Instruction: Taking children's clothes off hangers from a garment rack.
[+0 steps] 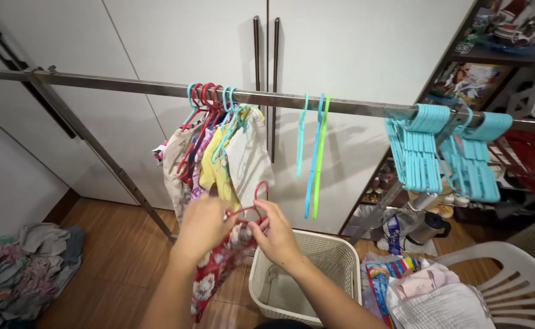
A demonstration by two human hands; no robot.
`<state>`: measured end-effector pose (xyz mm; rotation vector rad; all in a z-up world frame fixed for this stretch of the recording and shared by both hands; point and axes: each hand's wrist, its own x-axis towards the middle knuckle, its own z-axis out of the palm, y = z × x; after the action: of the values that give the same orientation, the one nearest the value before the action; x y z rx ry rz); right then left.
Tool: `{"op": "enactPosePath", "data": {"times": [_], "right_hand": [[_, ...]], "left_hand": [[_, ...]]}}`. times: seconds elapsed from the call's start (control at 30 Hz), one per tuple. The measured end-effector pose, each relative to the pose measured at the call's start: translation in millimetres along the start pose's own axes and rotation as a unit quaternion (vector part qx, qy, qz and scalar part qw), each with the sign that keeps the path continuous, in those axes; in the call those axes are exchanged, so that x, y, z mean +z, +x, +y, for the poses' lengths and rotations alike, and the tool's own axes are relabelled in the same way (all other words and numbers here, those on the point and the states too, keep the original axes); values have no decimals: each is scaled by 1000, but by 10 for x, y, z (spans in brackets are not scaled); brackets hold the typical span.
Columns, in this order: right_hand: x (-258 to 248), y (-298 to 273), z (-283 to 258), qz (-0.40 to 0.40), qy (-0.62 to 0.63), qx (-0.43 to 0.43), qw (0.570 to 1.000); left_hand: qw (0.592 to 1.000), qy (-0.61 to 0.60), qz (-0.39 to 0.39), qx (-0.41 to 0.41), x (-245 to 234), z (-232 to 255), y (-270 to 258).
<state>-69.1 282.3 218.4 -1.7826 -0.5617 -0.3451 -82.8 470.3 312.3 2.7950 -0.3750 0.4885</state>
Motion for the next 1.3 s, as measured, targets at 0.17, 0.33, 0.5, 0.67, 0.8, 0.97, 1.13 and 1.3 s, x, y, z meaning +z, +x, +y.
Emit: {"op": "enactPosePath", "data": {"times": [0.17,0.33,0.5,0.67,0.8,0.97,1.13,1.3], "right_hand": [[1,-177,559,-21,-58,60,996],[-155,-369,1016,-24,-137,8,990],[-553,-606,1409,-19,-154,63,986],[-1107,-728,1715,36,-128,236,963],[-1607,-905,1831,103,-116,236,959],[-2109,-1385,2326,167,-12,226,960],[-2697,-1675,2282,213,-1,195,957],[-3176,-1748,1807,194,61,235,950]], "left_hand": [[992,-107,-54,-29,371,150,-168],[983,-177,17,-49,707,275,-189],[965,-235,105,-45,1058,501,-120],[941,-332,61,-16,1537,902,-164],[908,-410,-82,-34,1920,1279,-83],[880,-437,-182,-47,2355,1752,68],[874,-435,-216,-14,2840,2224,218],[905,-359,-220,65,3421,2774,397]]}}
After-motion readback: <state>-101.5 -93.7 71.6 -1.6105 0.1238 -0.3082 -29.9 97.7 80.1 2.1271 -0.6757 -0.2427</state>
